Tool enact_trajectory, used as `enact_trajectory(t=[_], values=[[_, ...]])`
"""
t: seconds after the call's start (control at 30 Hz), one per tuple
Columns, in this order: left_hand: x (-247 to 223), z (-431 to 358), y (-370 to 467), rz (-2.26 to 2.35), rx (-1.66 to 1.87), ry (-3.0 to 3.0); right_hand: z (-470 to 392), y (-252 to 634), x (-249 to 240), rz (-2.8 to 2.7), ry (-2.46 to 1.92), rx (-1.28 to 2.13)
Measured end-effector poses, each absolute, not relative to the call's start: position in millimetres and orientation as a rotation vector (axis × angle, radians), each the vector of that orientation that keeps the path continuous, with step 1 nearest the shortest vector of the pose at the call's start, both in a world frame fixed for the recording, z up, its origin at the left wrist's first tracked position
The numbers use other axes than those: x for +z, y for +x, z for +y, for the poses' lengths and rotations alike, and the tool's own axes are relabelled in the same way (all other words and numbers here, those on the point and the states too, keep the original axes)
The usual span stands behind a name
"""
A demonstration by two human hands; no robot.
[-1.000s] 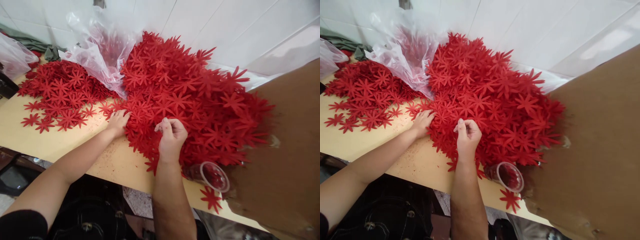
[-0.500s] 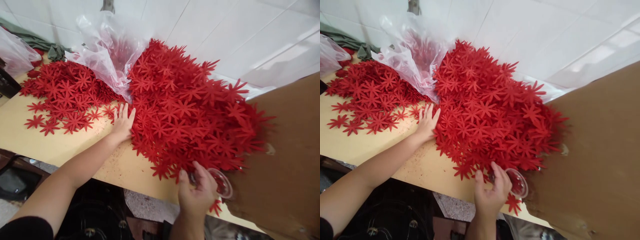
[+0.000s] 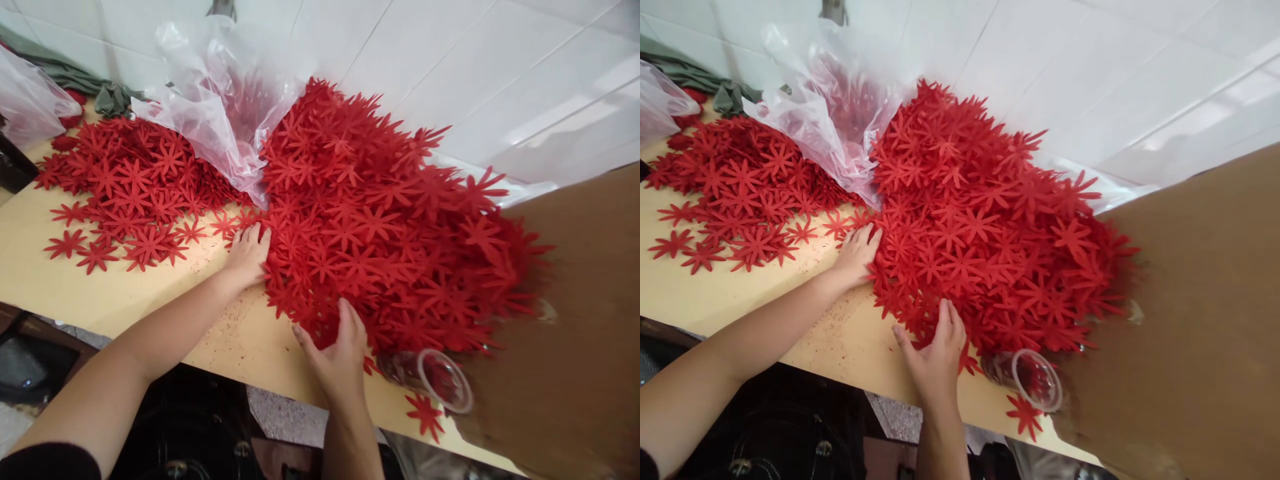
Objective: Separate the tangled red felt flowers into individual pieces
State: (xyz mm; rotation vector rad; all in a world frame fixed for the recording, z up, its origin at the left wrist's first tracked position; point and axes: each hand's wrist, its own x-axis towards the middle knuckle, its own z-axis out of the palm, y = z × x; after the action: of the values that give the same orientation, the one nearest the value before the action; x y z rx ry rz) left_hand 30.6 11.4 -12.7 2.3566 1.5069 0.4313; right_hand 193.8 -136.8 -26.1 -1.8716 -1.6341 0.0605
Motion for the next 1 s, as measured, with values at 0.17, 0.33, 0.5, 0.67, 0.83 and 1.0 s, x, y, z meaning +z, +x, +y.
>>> enact_trajectory(t=[0.17,0.33,0.5,0.67,0.83,1.0], values=[[-18.7,9.9,35.9,1.325,0.575,2.320,-113.6,181.2,-30.4,-1.613,-1.995,0.332],[-22.4,1.6,41.6,1.058,0.653,2.267,-82.1,160.8,-20.8,-1.730,-1.921,0.390],[-21.0,3.4,43.7,0.838,0.623,2.228,-57.1,157.2,-22.3,-1.803,-1.882,0.296],[-14.1,5.2,44.1,0.918,0.593,2.038,-37.3,164.4,-19.9,-1.823,-1.886,0.159],[-11.3,-2.7,42.5,1.070,0.606,2.092,-26.8,170.7,-16.4,-1.849,-1.994,0.143],[-0.6,-4.1,29.7,1.195,0.690,2.348,-24.0,173.3,-23.2,-1.834,-1.925,0.076]])
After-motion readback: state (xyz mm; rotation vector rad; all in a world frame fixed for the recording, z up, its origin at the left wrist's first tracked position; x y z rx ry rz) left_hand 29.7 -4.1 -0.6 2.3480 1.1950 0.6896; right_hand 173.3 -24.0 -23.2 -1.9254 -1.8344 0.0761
